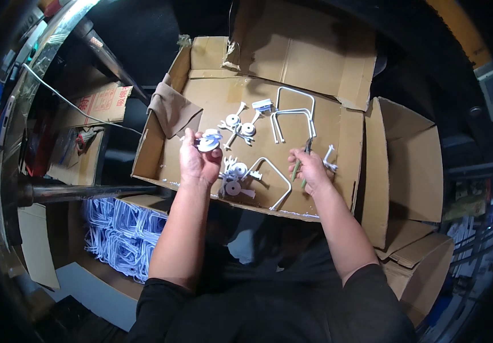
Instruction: The person cuts plastic components from their injection molded plastic frames using flush cutters, then groups the cut components inside cardboard boxes.
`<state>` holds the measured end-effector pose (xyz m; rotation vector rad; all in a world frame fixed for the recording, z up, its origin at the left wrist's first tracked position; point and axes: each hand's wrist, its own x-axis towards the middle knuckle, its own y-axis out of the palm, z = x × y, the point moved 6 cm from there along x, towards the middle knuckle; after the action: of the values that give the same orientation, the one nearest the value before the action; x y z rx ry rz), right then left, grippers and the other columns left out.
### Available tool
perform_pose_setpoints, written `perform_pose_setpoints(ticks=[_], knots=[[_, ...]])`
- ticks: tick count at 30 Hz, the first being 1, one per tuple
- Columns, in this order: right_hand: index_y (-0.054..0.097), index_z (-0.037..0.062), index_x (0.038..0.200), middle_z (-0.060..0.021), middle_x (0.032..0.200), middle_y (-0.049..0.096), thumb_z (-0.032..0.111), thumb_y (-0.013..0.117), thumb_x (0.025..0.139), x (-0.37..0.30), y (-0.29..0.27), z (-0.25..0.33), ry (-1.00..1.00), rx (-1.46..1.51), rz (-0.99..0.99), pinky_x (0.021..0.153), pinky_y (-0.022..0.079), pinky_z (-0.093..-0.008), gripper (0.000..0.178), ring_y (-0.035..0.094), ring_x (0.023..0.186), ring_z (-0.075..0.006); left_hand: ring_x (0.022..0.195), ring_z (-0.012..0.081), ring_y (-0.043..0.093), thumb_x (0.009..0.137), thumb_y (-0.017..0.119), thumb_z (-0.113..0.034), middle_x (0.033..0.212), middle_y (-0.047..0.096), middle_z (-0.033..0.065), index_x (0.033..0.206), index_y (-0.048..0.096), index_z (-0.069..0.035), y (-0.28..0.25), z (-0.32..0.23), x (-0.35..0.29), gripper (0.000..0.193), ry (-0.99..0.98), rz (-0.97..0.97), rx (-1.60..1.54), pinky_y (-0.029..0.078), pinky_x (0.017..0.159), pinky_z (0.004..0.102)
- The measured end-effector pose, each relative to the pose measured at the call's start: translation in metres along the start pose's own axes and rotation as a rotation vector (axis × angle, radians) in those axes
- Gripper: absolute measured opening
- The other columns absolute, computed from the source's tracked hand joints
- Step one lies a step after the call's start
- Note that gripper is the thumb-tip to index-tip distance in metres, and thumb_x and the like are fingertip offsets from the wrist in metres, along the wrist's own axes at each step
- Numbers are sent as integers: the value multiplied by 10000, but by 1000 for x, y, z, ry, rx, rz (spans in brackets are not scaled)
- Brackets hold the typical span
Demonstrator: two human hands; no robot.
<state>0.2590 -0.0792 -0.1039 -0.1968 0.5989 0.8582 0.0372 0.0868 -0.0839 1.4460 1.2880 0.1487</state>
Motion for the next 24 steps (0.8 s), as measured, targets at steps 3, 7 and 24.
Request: perform_pose_setpoints(ticks=[3,7,24], knots=[[579,42,1031,-30,847,588,187,552,898,2,16,4,-227,-328,89,627,458,-256,198,554,699,-120,505,131,526,917,569,-404,642,548,-1,734,518,-163,-24,-37,12,307,162,-178,458,394,437,261],[554,32,1150,-145,982,598,167,572,857,-25,77,12,-532,-850,334,823,480,-347,322,607,918,-250,513,174,573,884,579,-301,680,630,77,830,606,-40,-29,-75,7,268,216,-228,1272,437,469,318],[641,80,962,-169,950,642,143,598,773,-11,165,-19,-674,-1300,481,805,501,-449,203,614,935,-349,1218,361,470,774,661,-168,1302,479,245,1268,476,50,12,-46,-18,571,619,57,1980,378,1047,383]])
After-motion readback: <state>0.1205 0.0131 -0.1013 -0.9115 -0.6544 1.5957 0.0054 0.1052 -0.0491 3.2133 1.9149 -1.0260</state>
